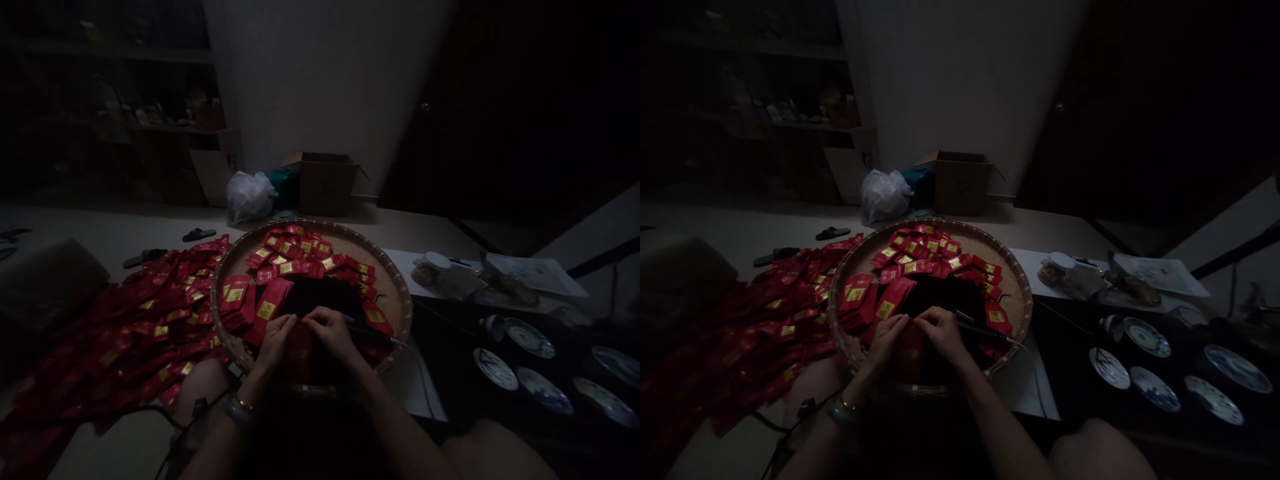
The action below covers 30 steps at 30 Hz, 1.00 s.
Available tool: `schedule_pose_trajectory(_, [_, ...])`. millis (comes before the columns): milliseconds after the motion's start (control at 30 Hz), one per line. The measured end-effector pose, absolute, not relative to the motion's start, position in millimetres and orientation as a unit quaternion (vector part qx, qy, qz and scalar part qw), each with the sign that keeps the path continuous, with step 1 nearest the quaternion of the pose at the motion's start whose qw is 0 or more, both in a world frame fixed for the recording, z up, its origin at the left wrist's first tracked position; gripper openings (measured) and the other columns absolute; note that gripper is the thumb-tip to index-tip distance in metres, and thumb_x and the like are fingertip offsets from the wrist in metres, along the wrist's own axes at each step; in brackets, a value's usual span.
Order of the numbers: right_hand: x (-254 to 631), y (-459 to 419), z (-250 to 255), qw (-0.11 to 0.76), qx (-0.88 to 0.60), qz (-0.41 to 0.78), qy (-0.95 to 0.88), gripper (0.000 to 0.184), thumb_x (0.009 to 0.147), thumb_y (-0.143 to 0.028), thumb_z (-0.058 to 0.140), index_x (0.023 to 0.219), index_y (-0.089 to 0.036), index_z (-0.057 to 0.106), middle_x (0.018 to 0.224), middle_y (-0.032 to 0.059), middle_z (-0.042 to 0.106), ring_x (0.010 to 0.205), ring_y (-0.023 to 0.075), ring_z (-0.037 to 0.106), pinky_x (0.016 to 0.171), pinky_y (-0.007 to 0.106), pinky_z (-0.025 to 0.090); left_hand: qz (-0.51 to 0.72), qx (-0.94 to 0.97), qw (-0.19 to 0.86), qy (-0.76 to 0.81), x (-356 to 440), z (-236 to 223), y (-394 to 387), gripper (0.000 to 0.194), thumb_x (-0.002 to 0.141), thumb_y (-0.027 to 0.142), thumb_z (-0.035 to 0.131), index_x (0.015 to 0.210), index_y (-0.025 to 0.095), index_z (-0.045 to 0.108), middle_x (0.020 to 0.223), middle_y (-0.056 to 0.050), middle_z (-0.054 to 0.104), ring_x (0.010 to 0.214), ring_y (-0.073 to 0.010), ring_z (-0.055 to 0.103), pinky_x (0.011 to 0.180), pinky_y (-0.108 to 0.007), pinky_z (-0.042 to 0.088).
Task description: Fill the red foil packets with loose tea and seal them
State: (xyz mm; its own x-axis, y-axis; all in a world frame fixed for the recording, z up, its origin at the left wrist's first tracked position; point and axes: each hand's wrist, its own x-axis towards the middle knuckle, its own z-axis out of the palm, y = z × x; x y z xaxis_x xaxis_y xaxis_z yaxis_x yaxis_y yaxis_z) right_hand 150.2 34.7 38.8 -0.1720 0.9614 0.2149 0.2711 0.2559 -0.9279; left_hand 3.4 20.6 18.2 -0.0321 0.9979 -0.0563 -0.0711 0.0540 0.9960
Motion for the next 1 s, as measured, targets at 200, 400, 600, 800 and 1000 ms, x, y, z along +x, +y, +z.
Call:
schedule_pose_trajectory(200, [162,42,47,0.409,-0.5,0.407,-0.646,0.016,0.071,-0.032,0.064,0.069,-0.018,0.071,0.07,0.0034,0.071,0.069,0.0186,0.064,0.066,0.029,0.049,0.51,0.45,0.569,0.462,4,13,22,0.049,0.075,0.057,0.056,0.088,0.012,0.071,0.079,-0.006,0.071,0.074,-0.019,0.064,0.07,-0.028,0.05])
schedule_pose_trajectory(400, [189,118,91,0.578,-0.524,0.389,-0.49,0.031,0.069,-0.04,0.067,0.087,-0.015,0.069,0.078,0.0051,0.07,0.064,0.0173,0.064,0.059,0.028,0.052,0.557,0.484,0.337,0.585,-10,10,29,0.042,0.086,0.044,0.042,0.109,0.017,0.065,0.113,-0.01,0.066,0.102,-0.0243,0.061,0.083,-0.035,0.05])
schedule_pose_trajectory(600, [172,141,70,0.584,-0.45,0.494,-0.461,0.033,0.07,-0.031,0.068,0.1,-0.02,0.062,0.091,0.0022,0.065,0.069,0.0123,0.065,0.066,0.028,0.056,0.201,0.655,0.085,0.723,-41,22,46,0.029,0.074,0.017,0.058,0.101,0.012,0.067,0.107,-0.018,0.065,0.104,-0.0318,0.057,0.088,-0.04,0.043])
schedule_pose_trajectory(800, [116,92,-7,0.369,-0.493,0.532,-0.582,0.02,0.071,-0.025,0.067,0.09,-0.019,0.068,0.078,0.0024,0.067,0.061,0.014,0.062,0.051,0.027,0.053,0.072,0.657,0.141,0.737,-52,34,56,0.025,0.07,0.026,0.064,0.089,0.01,0.07,0.092,-0.019,0.069,0.086,-0.0285,0.064,0.068,-0.029,0.043])
schedule_pose_trajectory(1000, [88,90,2,0.239,-0.546,0.283,-0.751,0.02,0.078,-0.025,0.065,0.096,-0.016,0.068,0.096,0.0109,0.066,0.087,0.0201,0.062,0.076,0.03,0.049,0.091,0.655,0.189,0.726,-55,35,57,0.024,0.078,0.026,0.054,0.085,0.012,0.073,0.082,-0.015,0.072,0.074,-0.0223,0.066,0.06,-0.025,0.039])
